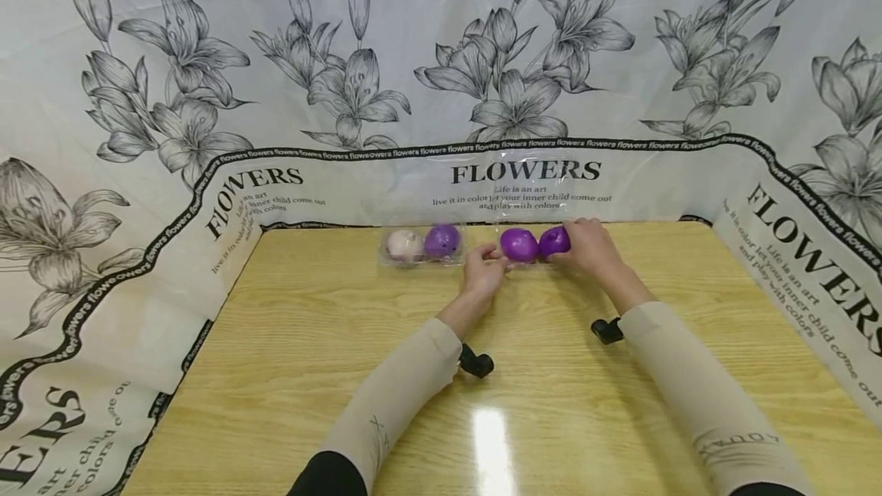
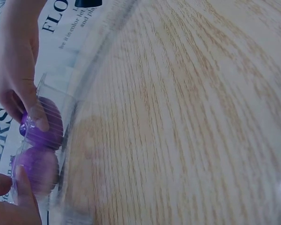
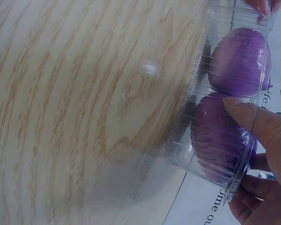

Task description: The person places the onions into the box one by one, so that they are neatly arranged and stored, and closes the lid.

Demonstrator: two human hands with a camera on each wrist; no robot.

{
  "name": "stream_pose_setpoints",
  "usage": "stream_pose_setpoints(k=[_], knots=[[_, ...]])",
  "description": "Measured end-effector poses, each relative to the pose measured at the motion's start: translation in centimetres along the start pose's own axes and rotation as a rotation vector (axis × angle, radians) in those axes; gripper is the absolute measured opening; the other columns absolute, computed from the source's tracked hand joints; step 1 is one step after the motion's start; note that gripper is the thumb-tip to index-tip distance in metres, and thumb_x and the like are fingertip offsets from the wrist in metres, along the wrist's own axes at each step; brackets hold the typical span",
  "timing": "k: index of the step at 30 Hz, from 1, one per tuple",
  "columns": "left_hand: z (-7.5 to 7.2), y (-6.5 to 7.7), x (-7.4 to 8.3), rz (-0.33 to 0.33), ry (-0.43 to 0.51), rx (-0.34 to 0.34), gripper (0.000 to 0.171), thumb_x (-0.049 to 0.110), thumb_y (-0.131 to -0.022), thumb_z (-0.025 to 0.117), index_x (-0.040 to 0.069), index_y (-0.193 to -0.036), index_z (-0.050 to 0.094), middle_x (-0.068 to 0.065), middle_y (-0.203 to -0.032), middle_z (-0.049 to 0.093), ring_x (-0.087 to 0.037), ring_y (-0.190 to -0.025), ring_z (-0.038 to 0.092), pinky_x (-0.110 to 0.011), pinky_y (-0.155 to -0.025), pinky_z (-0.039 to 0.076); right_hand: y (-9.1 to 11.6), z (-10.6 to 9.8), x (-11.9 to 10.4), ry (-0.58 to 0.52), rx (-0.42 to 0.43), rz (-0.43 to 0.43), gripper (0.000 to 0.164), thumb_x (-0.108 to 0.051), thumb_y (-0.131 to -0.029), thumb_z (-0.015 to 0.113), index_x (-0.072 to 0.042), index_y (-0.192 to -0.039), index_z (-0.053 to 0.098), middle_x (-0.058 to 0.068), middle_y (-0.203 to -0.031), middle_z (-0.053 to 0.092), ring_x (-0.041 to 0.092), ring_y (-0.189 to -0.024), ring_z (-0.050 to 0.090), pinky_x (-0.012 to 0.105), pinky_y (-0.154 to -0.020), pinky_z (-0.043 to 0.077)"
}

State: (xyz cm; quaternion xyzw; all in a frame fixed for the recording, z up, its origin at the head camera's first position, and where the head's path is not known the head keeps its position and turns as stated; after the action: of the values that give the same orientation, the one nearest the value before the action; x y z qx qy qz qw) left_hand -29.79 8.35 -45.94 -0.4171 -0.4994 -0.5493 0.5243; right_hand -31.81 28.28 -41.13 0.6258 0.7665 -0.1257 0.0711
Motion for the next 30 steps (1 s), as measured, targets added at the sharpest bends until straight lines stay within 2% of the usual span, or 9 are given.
stream_pose_setpoints(k=[6, 10, 14, 20, 25, 30], knots=[[-0.2, 0.1, -0.3, -0.003, 0.011, -0.002, 0.042, -0.013, -0.094, 0.061, -0.013, -0.135, 0.054, -0.016, -0.109, 0.059, -0.035, -0.101, 0.069, -0.037, -0.091, 0.063, -0.3, -0.1, 0.3, -0.003, -0.040, -0.019, 0.074, -0.033, -0.085, 0.084, 0.015, -0.132, 0.052, 0.039, -0.125, 0.054, 0.053, -0.114, 0.047, 0.066, -0.103, 0.044], [-0.2, 0.1, -0.3, -0.003, 0.024, -0.007, 0.044, -0.013, -0.094, 0.061, -0.014, -0.137, 0.052, -0.016, -0.110, 0.060, -0.032, -0.099, 0.070, -0.035, -0.090, 0.063, -0.9, -1.5, 0.6, -0.017, -0.028, -0.030, 0.084, -0.037, -0.089, 0.079, 0.020, -0.139, 0.043, 0.045, -0.134, 0.046, 0.060, -0.124, 0.042, 0.070, -0.110, 0.039], [-0.1, 0.3, 0.0, -0.007, 0.010, -0.006, 0.044, -0.011, -0.094, 0.062, -0.012, -0.137, 0.053, -0.016, -0.112, 0.059, -0.028, -0.095, 0.071, -0.034, -0.091, 0.063, -2.0, -3.4, 1.2, -0.094, -0.004, 0.003, 0.086, -0.039, -0.094, 0.072, 0.021, -0.144, 0.036, 0.046, -0.143, 0.037, 0.061, -0.133, 0.035, 0.072, -0.116, 0.029], [0.0, 0.3, 0.5, -0.009, -0.006, 0.006, 0.043, -0.010, -0.095, 0.062, -0.011, -0.137, 0.054, -0.016, -0.111, 0.059, -0.024, -0.090, 0.071, -0.034, -0.089, 0.064, -3.6, -5.6, 2.0, -0.207, 0.016, 0.058, 0.085, -0.039, -0.102, 0.061, 0.021, -0.150, 0.025, 0.045, -0.149, 0.031, 0.060, -0.139, 0.029, 0.070, -0.119, 0.026], [-0.1, 0.2, 0.4, -0.007, -0.003, 0.001, 0.043, -0.011, -0.095, 0.062, -0.011, -0.137, 0.053, -0.015, -0.110, 0.059, -0.025, -0.091, 0.071, -0.032, -0.086, 0.064, -4.4, -6.0, 2.6, -0.252, 0.017, 0.107, 0.085, -0.037, -0.103, 0.057, 0.021, -0.151, 0.018, 0.046, -0.149, 0.027, 0.060, -0.139, 0.028, 0.071, -0.118, 0.028], [0.1, 0.2, 0.2, -0.009, 0.000, 0.004, 0.044, -0.012, -0.094, 0.061, -0.013, -0.137, 0.052, -0.015, -0.109, 0.059, -0.030, -0.095, 0.072, -0.032, -0.087, 0.064, -5.2, -5.8, 3.3, -0.274, 0.001, 0.117, 0.086, -0.035, -0.104, 0.055, 0.019, -0.154, 0.011, 0.045, -0.152, 0.027, 0.059, -0.141, 0.027, 0.069, -0.119, 0.027]])
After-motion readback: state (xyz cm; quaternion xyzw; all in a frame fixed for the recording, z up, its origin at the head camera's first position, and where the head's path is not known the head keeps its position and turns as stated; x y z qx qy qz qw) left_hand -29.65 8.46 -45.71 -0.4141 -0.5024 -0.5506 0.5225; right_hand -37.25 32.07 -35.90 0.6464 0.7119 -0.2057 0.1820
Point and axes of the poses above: each hand's wrist, its own y-axis away from the middle knuckle, its own z-axis out of the palm, x = y × z, the point moved 2 cm from there along -y, towards the middle knuckle
